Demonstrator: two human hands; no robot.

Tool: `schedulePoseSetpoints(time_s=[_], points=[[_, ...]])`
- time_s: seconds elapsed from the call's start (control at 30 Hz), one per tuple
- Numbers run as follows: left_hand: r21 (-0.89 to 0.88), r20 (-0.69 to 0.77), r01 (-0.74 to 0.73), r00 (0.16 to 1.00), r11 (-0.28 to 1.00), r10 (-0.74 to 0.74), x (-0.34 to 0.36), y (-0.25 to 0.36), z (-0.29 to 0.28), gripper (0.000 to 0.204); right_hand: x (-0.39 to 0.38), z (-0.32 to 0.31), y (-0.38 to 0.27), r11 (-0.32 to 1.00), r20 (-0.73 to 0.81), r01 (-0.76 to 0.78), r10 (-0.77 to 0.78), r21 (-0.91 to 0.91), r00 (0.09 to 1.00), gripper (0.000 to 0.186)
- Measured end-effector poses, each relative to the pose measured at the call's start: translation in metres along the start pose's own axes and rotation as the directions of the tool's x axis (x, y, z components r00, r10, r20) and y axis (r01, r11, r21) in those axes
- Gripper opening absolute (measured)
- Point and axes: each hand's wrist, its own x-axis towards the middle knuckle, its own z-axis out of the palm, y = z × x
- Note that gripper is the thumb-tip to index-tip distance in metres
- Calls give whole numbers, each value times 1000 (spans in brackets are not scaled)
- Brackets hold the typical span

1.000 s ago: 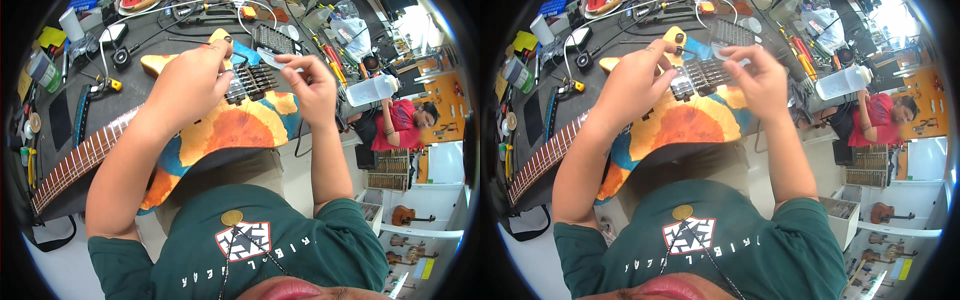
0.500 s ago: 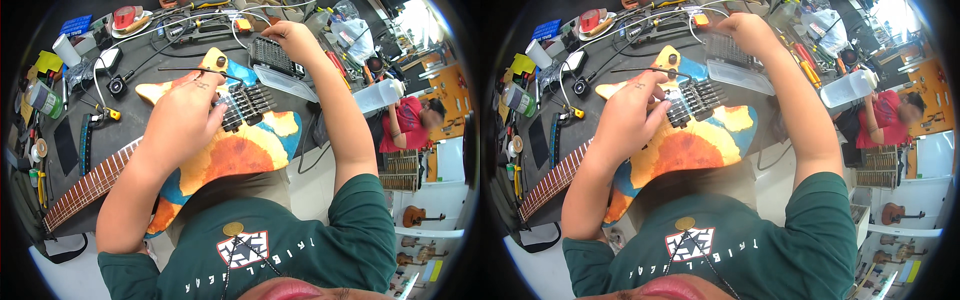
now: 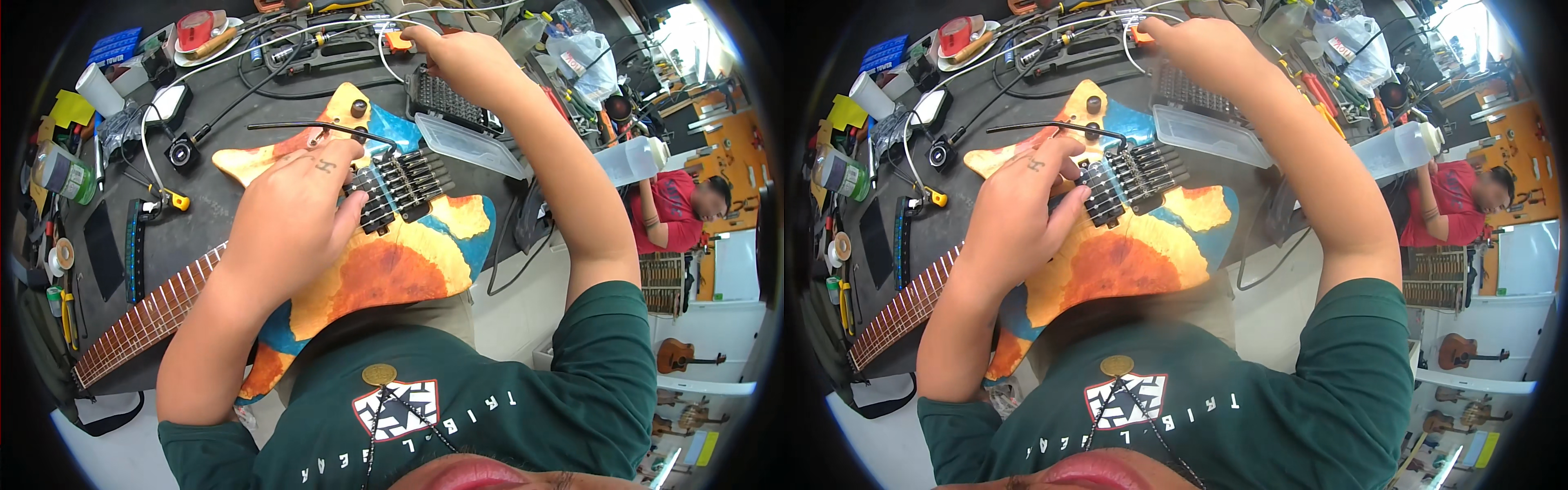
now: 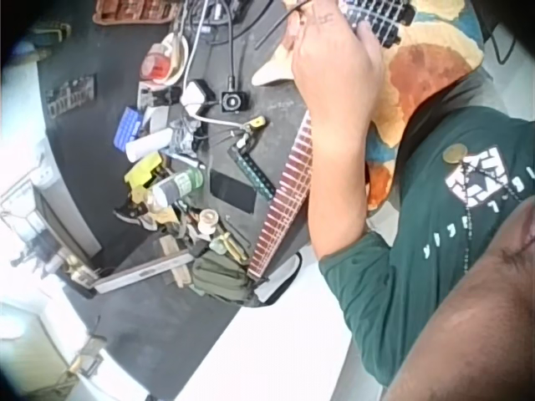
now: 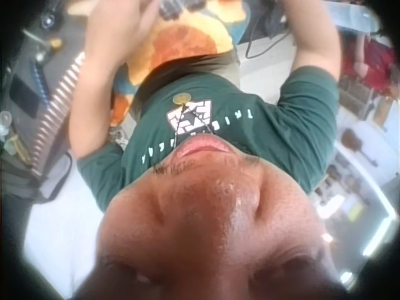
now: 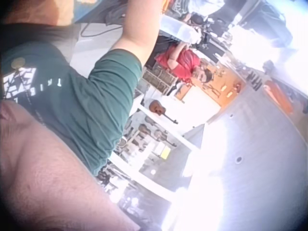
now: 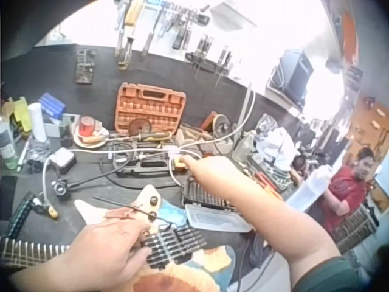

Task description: The person works on the bridge and strings of an electric guitar, selecting small components from a parts kit, handling them by hand, and using pliers to cut or adjust strings.

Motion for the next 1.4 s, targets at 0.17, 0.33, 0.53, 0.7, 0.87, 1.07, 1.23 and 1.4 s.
schedulePoseSetpoints(time_s=[0.17,0.33,0.53,0.7,0.87,1.07,1.23,1.4], points=[[3,3,10,1000,1000,-10,-1,-1,0,41,1,-13,-9,996,52,66,-62,-66,997,51],[10,16,27,1000,1000,-27,0,2,-1,42,2,4,1,999,-20,-1,1,-38,1000,48],[-8,46,49,998,999,-49,2,2,-3,42,2,-1,15,994,7,12,-13,107,1000,16],[19,53,16,998,1000,-17,5,3,-5,45,-9,19,32,957,-151,144,-108,251,983,14],[17,91,44,995,999,-46,7,1,-5,47,-18,25,33,936,-156,146,-100,322,983,15],[12,112,65,991,998,-66,10,4,-5,48,-29,24,24,927,-209,43,39,373,977,22],[6,174,112,978,994,-111,13,4,-7,51,-31,25,26,920,-178,113,-48,375,983,28],[-3,230,146,963,989,-141,20,4,-11,51,-34,23,30,888,-248,38,87,458,965,24]])
